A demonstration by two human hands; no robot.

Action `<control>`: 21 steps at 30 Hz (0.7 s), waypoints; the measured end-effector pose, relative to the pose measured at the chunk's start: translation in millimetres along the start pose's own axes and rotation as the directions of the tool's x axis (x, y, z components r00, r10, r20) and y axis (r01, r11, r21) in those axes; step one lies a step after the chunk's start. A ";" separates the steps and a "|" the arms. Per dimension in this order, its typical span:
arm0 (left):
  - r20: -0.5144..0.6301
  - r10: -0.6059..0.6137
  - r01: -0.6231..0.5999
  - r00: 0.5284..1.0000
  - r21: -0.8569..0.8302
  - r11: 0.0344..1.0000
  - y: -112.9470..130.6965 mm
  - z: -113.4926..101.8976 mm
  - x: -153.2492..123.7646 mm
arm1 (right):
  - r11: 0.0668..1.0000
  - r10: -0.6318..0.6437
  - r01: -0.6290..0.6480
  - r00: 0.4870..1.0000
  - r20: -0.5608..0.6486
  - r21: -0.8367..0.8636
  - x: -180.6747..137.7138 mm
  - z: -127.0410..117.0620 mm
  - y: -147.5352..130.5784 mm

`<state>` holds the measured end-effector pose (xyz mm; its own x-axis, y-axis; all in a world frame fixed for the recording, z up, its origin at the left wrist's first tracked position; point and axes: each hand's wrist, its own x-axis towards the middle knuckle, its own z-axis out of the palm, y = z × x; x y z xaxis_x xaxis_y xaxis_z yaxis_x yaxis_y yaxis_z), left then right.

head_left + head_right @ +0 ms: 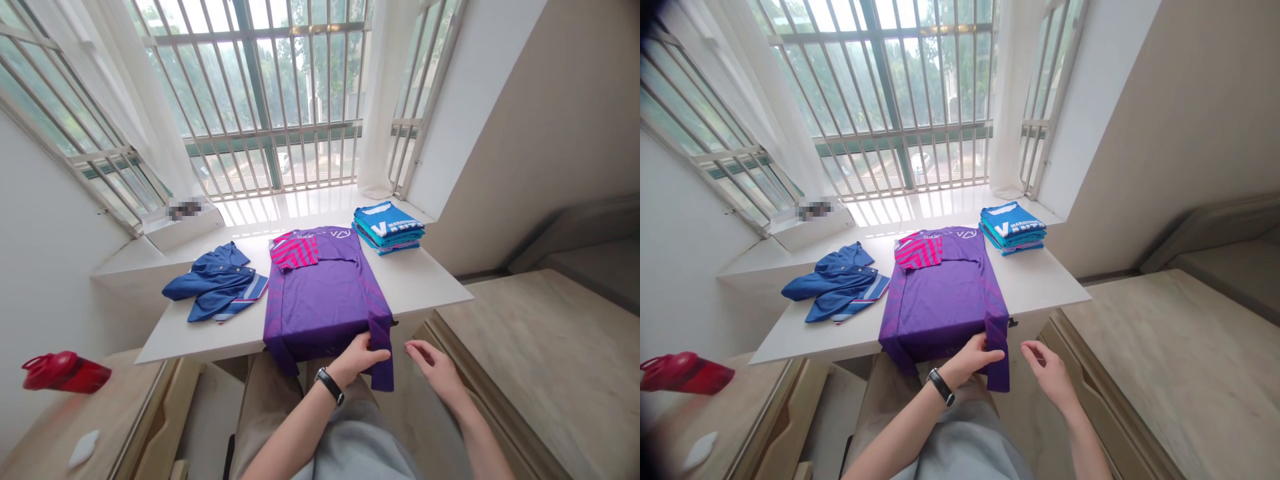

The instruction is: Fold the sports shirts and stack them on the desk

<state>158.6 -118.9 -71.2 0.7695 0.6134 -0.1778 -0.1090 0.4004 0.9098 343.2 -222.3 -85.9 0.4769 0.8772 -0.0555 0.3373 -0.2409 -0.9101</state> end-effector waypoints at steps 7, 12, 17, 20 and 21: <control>-0.207 0.127 -0.113 0.970 0.081 0.990 8.1 12.3 7.6 | 1.000 -0.007 0.007 1.000 0.029 0.009 11.3 7.4 -10.5; -0.299 0.242 -0.162 0.923 0.266 0.950 6.3 21.3 10.8 | 1.000 0.011 -0.011 0.996 0.086 0.003 14.3 12.9 -4.7; -0.312 0.171 -0.129 0.934 0.152 0.980 -8.5 30.9 17.6 | 0.999 0.022 -0.025 0.997 0.068 0.038 17.7 10.1 -1.2; -0.245 0.119 -0.086 0.962 0.140 0.986 -24.2 28.2 24.1 | 0.996 0.043 -0.043 0.999 0.006 0.083 22.4 8.9 0.7; -0.199 0.094 -0.046 0.975 0.233 0.971 -29.9 25.1 26.0 | 0.993 0.048 -0.046 0.999 -0.011 0.105 24.4 9.3 1.4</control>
<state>197.7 -132.1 -93.6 0.6148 0.7718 -0.1624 0.0054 0.2018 0.9794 347.7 -197.4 -92.4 0.5016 0.8600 -0.0941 0.2280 -0.2364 -0.9445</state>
